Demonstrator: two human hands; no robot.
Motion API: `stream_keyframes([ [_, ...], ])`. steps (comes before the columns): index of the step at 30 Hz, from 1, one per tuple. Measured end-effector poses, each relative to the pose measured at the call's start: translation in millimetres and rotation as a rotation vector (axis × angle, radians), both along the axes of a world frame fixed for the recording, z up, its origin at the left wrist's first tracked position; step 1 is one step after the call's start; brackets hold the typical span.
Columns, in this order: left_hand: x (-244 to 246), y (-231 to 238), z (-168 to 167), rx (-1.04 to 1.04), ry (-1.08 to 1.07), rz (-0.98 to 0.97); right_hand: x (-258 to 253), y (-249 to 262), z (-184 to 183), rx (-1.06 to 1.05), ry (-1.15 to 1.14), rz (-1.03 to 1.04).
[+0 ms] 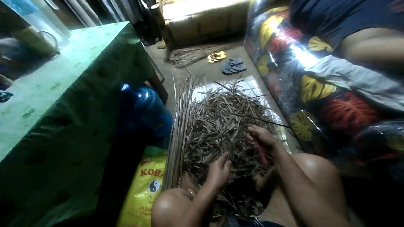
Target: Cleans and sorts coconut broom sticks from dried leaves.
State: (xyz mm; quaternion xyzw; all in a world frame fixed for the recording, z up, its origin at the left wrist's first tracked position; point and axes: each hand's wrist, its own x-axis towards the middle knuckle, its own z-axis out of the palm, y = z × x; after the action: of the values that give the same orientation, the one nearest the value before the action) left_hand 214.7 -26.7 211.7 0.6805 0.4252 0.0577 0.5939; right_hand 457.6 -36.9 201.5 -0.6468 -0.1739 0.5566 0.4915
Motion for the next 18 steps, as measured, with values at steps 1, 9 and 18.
stream_keyframes([
  [1, 0.3, -0.1, -0.6, 0.005, 0.004, 0.001, 1.3, -0.5, -1.3, 0.005, 0.057, -0.023],
  [9, -0.6, 0.2, -1.1, -0.006, -0.019, 0.018, 7.5, -5.8, -3.6, 0.007, 0.033, -0.014],
  [18, 1.2, -3.9, -3.4, 0.001, 0.010, -0.075, 3.1, -1.6, -8.6, -0.119, 0.032, -0.017],
])
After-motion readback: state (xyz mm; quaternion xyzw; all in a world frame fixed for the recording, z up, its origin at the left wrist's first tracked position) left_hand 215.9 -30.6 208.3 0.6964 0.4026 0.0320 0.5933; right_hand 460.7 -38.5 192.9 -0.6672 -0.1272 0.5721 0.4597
